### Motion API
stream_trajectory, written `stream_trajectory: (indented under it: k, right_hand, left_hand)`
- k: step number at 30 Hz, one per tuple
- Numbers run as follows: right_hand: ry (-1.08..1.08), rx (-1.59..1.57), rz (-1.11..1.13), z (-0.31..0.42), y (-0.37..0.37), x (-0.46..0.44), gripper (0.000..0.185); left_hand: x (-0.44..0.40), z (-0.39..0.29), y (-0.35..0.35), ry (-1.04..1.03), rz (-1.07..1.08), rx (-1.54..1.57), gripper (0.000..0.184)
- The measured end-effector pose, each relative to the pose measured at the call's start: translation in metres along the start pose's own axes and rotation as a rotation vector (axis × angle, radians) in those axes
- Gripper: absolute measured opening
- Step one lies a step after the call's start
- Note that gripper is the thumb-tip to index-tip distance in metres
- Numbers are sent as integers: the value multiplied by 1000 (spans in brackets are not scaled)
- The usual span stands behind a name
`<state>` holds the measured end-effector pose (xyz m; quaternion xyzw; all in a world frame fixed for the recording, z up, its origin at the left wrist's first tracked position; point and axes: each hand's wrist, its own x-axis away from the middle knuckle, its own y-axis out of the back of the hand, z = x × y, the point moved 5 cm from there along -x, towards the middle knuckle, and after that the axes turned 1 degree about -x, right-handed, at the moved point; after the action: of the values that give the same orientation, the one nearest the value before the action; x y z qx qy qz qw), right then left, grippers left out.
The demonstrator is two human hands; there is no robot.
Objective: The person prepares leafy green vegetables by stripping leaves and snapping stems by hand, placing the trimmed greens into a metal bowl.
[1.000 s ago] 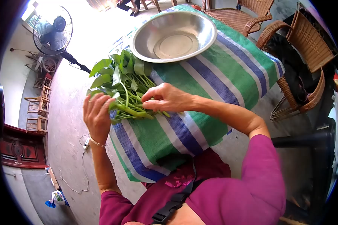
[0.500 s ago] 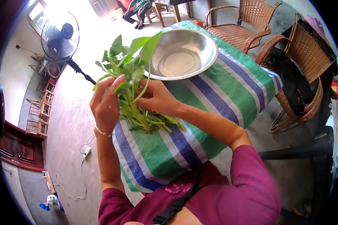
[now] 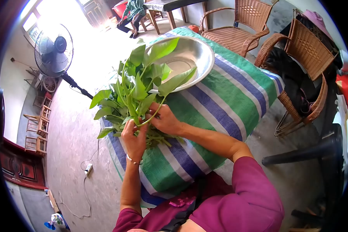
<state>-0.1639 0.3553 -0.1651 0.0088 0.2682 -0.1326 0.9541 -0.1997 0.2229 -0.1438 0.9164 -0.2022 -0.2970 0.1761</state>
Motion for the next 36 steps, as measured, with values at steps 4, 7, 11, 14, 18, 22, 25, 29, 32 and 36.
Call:
stream_trajectory:
  k: [4, 7, 11, 14, 18, 22, 25, 29, 32, 36]
  right_hand:
    - [-46, -124, -82, 18, 1, -8, 29]
    - [32, 179, -49, 40, 7, -12, 24]
    - [338, 504, -34, 88, 15, -11, 16]
    - [597, 637, -196, 112, 24, -21, 17]
    - [791, 823, -318, 124, 28, -38, 17]
    - [843, 958, -372, 118, 30, -50, 19]
    - [823, 1017, -374, 109, 30, -52, 19]
    - [869, 1185, -210, 97, 18, -50, 19]
    - [816, 1228, -146, 97, 14, -48, 19]
    - [797, 1214, -118, 91, 20, -49, 17]
  left_hand:
    - [-26, 10, 3, 153, -123, 516, 19]
    - [-47, 11, 6, 189, -308, 739, 21]
    - [-45, 17, 8, 142, -391, 768, 23]
    - [-37, 31, -3, 131, -377, 954, 23]
    - [-33, 34, -6, 185, -345, 1159, 21]
    - [-31, 37, -14, 243, -267, 1230, 20]
    - [-28, 34, -22, 289, -234, 1248, 21]
    - [-26, 28, -28, 302, -178, 1220, 22]
    - [-25, 27, -30, 289, -161, 1241, 21]
    - [-25, 27, -25, 266, -166, 1192, 21]
